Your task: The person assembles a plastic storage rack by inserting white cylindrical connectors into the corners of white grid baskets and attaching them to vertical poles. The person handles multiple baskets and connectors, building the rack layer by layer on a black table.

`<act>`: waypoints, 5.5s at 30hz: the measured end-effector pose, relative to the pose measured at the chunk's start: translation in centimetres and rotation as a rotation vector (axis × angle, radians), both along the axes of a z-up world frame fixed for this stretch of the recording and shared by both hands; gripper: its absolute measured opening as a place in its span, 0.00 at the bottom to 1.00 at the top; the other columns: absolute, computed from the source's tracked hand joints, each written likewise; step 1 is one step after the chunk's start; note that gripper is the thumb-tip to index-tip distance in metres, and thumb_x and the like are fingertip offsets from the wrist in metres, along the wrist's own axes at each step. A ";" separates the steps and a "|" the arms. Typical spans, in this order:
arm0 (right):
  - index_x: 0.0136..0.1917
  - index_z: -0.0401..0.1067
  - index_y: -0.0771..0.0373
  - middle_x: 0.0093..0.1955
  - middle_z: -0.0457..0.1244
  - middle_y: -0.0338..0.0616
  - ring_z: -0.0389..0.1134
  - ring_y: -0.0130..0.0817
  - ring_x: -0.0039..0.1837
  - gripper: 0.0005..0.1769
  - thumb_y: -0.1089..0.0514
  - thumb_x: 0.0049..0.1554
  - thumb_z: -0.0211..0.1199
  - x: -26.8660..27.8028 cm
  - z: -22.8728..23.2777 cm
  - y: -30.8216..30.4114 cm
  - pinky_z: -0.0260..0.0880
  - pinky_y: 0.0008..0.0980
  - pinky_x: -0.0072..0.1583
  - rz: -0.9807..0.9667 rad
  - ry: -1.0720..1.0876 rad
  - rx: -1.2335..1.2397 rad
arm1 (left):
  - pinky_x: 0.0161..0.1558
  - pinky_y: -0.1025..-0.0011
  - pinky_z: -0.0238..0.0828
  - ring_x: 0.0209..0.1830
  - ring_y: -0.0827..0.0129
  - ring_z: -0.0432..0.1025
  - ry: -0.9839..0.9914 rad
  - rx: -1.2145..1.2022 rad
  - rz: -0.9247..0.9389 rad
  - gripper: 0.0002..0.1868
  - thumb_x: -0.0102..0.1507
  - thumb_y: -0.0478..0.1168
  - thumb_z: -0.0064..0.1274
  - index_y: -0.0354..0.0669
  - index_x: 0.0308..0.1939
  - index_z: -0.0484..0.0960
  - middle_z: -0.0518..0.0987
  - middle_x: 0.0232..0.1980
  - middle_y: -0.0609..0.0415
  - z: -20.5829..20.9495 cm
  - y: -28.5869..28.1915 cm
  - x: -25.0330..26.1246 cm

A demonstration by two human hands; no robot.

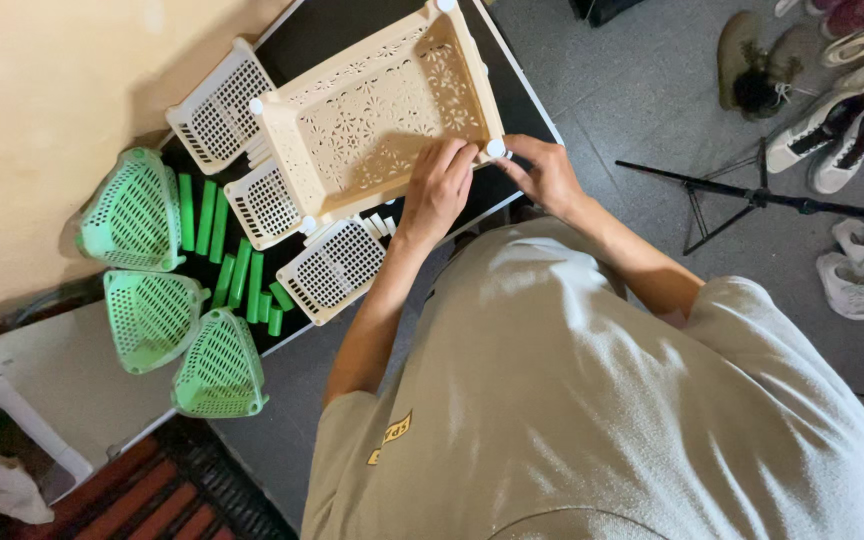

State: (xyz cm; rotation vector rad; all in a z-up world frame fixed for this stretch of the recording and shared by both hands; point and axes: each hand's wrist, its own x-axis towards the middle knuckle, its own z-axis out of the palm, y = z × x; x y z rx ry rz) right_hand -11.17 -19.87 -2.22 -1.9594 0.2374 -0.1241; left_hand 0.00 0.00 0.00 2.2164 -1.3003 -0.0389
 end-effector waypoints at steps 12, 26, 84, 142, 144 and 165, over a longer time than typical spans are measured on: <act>0.73 0.62 0.67 0.64 0.60 0.59 0.61 0.51 0.70 0.34 0.65 0.52 0.54 4.2 3.1 -4.9 0.63 0.44 0.72 0.067 -0.103 -0.064 | 0.59 0.67 0.75 0.52 0.64 0.77 0.443 -0.010 0.190 0.14 0.71 0.45 0.45 0.44 0.55 0.78 0.81 0.53 0.54 9.0 -2.7 2.1; 0.70 0.67 0.67 0.65 0.65 0.57 0.67 0.55 0.66 0.19 0.65 0.66 0.59 13.1 2.7 -5.9 0.68 0.46 0.66 0.134 -0.387 -0.034 | 0.55 0.54 0.70 0.56 0.47 0.75 0.258 0.222 0.061 0.16 0.63 0.30 0.59 0.38 0.52 0.74 0.82 0.50 0.42 9.1 -8.9 14.2; 0.68 0.63 0.67 0.64 0.61 0.57 0.63 0.46 0.68 0.31 0.58 0.56 0.70 5.2 -12.6 -0.4 0.64 0.44 0.67 0.105 -0.134 -0.009 | 0.50 0.52 0.73 0.46 0.47 0.76 0.100 0.082 0.396 0.27 0.70 0.55 0.39 0.31 0.45 0.78 0.80 0.44 0.34 3.1 -7.7 -0.5; 0.68 0.66 0.66 0.58 0.66 0.49 0.67 0.39 0.60 0.50 0.20 0.60 0.38 6.3 -7.0 -2.0 0.67 0.40 0.58 -0.425 -0.369 0.471 | 0.62 0.59 0.73 0.58 0.58 0.75 0.842 -0.856 0.458 0.36 0.73 0.67 0.27 0.40 0.67 0.68 0.76 0.59 0.42 -9.5 13.2 5.4; 0.68 0.66 0.66 0.60 0.66 0.50 0.68 0.41 0.64 0.48 0.22 0.60 0.39 6.6 -5.9 -3.4 0.69 0.43 0.63 -0.359 -0.397 0.484 | 0.71 0.54 0.65 0.65 0.51 0.71 0.608 -0.832 0.585 0.35 0.76 0.66 0.29 0.41 0.67 0.70 0.75 0.63 0.39 -9.3 13.1 7.0; 0.44 0.71 0.64 0.37 0.67 0.46 0.61 0.25 0.33 0.18 0.51 0.72 0.62 14.4 8.7 16.0 0.63 0.27 0.36 0.392 -0.110 -0.720 | 0.49 0.66 0.69 0.38 0.65 0.73 0.809 -1.032 0.302 0.24 0.75 0.50 0.23 0.40 0.38 0.71 0.75 0.33 0.52 -9.8 9.7 12.0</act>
